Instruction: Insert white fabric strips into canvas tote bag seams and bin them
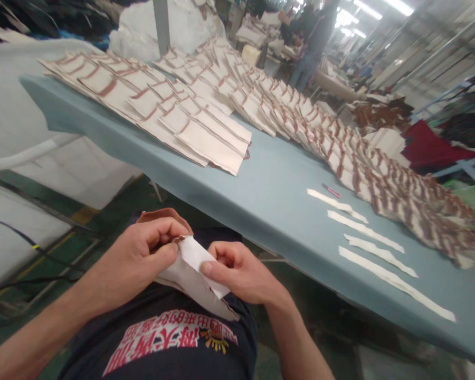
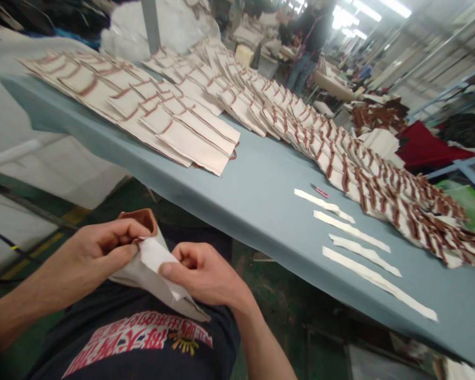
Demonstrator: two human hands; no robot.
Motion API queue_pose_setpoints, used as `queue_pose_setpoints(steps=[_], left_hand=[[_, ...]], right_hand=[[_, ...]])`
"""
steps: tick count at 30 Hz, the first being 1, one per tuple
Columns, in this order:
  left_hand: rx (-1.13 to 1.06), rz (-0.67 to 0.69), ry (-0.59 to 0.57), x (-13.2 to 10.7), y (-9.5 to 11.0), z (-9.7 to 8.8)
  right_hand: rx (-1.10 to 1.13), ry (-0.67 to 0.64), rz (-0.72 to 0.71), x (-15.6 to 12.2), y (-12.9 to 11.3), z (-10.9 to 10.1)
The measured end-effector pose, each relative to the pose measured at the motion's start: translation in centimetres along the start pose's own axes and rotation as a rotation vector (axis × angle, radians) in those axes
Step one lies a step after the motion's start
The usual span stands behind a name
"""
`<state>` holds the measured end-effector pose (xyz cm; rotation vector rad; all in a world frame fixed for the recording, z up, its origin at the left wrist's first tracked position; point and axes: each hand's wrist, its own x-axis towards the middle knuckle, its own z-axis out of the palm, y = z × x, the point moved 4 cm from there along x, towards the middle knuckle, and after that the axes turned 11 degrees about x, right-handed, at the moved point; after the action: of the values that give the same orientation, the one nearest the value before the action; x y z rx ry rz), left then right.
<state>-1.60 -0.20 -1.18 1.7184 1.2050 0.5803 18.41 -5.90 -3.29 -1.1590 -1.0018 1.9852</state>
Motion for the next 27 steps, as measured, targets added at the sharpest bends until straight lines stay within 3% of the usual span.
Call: queue_pose_setpoints(steps=[2,4,6,7,9,11,13,16,18,21,27], left_hand=[[0.026,-0.001,-0.001,0.0,0.4,-0.3],[0.041,-0.001,-0.013,-0.1,0.3,-0.4],[0.029,0.013,-0.021,-0.2,0.1,-0.2],[0.013,0.025,-0.022,-0.2,0.1,-0.1],[-0.019,0.053,-0.013,-0.3,0.2,0.2],[-0.029,0.082,-0.032,-0.3,0.7,0.4],[-0.023,0.095,-0.088,-0.4,1.2,0.7],[-0.026,0.062,-0.181,-0.5,1.7,0.9],[-0.022,0.038,-0.22,-0.6,1.6,0.8],[-0.01,0.03,-0.248,-0.8,1.3,0.8],[-0.03,0.046,-0.28,-0.8,1.0,1.1]], right_hand=[[-0.095,0.018,0.047,-2.4,0.2,-0.7],[-0.197,-0.053,0.162,-4.7,1.0,-1.2],[-0.467,-0.049,0.233,-6.4,1.5,-2.1],[-0.612,0.013,0.222,-7.0,1.4,-2.7],[-0.797,0.222,0.1,-7.4,0.3,-3.6],[-0.773,0.393,-0.106,-7.3,-1.4,-3.7],[-0.683,0.425,-0.326,-6.5,-2.9,-2.9],[-0.649,0.292,-0.588,-4.6,-4.7,-0.8],[-0.675,0.169,-0.675,-3.1,-5.2,0.2],[-0.702,0.055,-0.715,-1.3,-5.3,0.5],[-0.742,-0.001,-0.722,-0.2,-5.1,-0.1]])
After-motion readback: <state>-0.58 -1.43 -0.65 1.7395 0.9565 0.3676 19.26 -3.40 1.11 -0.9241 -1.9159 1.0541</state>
